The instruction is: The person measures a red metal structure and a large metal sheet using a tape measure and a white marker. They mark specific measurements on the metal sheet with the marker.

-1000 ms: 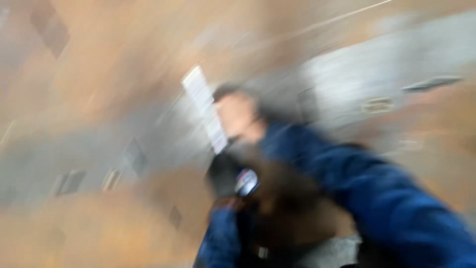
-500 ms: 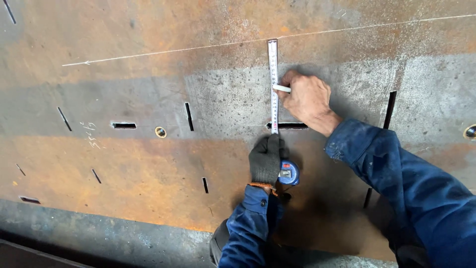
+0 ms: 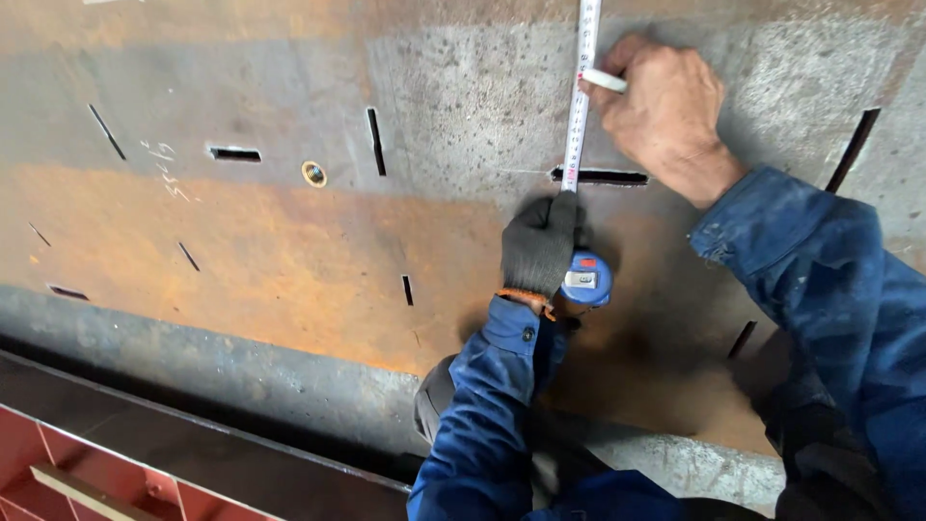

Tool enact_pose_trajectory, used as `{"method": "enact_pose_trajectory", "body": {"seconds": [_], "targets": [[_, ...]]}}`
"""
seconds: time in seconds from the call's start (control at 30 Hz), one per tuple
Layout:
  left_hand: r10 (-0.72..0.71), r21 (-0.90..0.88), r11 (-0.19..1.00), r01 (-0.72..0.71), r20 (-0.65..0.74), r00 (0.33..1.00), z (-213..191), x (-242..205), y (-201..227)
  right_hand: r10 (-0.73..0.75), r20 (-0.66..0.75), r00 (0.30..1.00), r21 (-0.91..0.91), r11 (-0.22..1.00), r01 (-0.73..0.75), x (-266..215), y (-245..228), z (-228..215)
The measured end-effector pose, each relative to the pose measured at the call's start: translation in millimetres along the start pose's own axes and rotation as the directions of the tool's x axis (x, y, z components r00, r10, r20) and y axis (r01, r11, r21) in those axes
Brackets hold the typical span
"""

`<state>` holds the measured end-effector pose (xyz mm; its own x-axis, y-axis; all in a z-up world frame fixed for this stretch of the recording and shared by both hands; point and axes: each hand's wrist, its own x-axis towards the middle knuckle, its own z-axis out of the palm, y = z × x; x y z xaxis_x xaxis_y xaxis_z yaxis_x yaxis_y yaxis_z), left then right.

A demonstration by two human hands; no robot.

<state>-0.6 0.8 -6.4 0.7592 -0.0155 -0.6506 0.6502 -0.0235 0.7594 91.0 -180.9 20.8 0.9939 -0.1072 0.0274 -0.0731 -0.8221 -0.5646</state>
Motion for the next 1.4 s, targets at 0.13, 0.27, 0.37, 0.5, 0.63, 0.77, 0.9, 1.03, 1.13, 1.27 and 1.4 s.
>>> {"method": "enact_pose_trajectory", "body": {"seconds": [0.13,0.27,0.37,0.5,0.63,0.77,0.9,1.03,1.13,1.27,1.4], "targets": [[0.020,0.014,1.000,-0.020,0.002,1.000,-0.5,4.4,-4.9,0.076,0.096,0.992,-0.007,0.997,-0.075,0.7,0.5,-0.6],[0.014,0.053,0.998,-0.015,0.010,1.000,-1.3,5.5,-1.7,-0.002,0.033,0.999,-0.054,0.999,0.003,-0.3,1.4,-1.0],[-0.022,-0.045,0.999,0.023,0.026,0.999,-0.4,4.8,2.9,-0.030,0.017,0.999,-0.052,0.998,0.031,-2.2,4.3,-0.9],[-0.035,0.009,0.999,0.035,-0.018,0.999,-1.7,5.5,8.7,-0.119,-0.028,0.993,-0.031,0.993,0.118,-4.2,-3.1,-7.5],[-0.057,0.066,0.996,0.059,-0.020,0.998,-3.1,5.6,12.7,-0.218,-0.090,0.972,-0.087,0.974,0.210,-4.8,-8.1,-10.6],[-0.011,0.206,0.978,0.015,-0.018,1.000,-4.8,4.3,18.2,-0.238,-0.061,0.969,-0.049,0.971,0.235,-9.2,-5.9,-12.6],[-0.001,0.333,0.943,0.013,-0.037,0.999,-5.3,5.0,16.8,-0.327,-0.037,0.944,-0.050,0.944,0.325,-13.1,-7.6,-21.2],[0.063,0.445,0.895,-0.036,-0.046,0.997,-5.3,7.1,15.2,-0.227,0.131,0.965,0.228,0.954,0.194,-23.6,-11.0,-31.8],[0.019,0.444,0.896,-0.016,-0.002,1.000,-6.3,7.3,20.1,-0.333,0.169,0.928,0.040,0.943,0.331,-46.0,-28.9,-44.4],[-0.023,0.446,0.894,0.033,-0.028,0.999,-6.7,5.4,22.5,-0.333,0.301,0.893,-0.013,0.935,0.353,-55.6,-41.6,-50.3],[0.068,0.513,0.858,-0.038,-0.041,0.997,-6.6,7.2,17.0,-0.342,0.310,0.887,-0.169,0.898,0.405,-67.1,-36.7,-48.4]]}}
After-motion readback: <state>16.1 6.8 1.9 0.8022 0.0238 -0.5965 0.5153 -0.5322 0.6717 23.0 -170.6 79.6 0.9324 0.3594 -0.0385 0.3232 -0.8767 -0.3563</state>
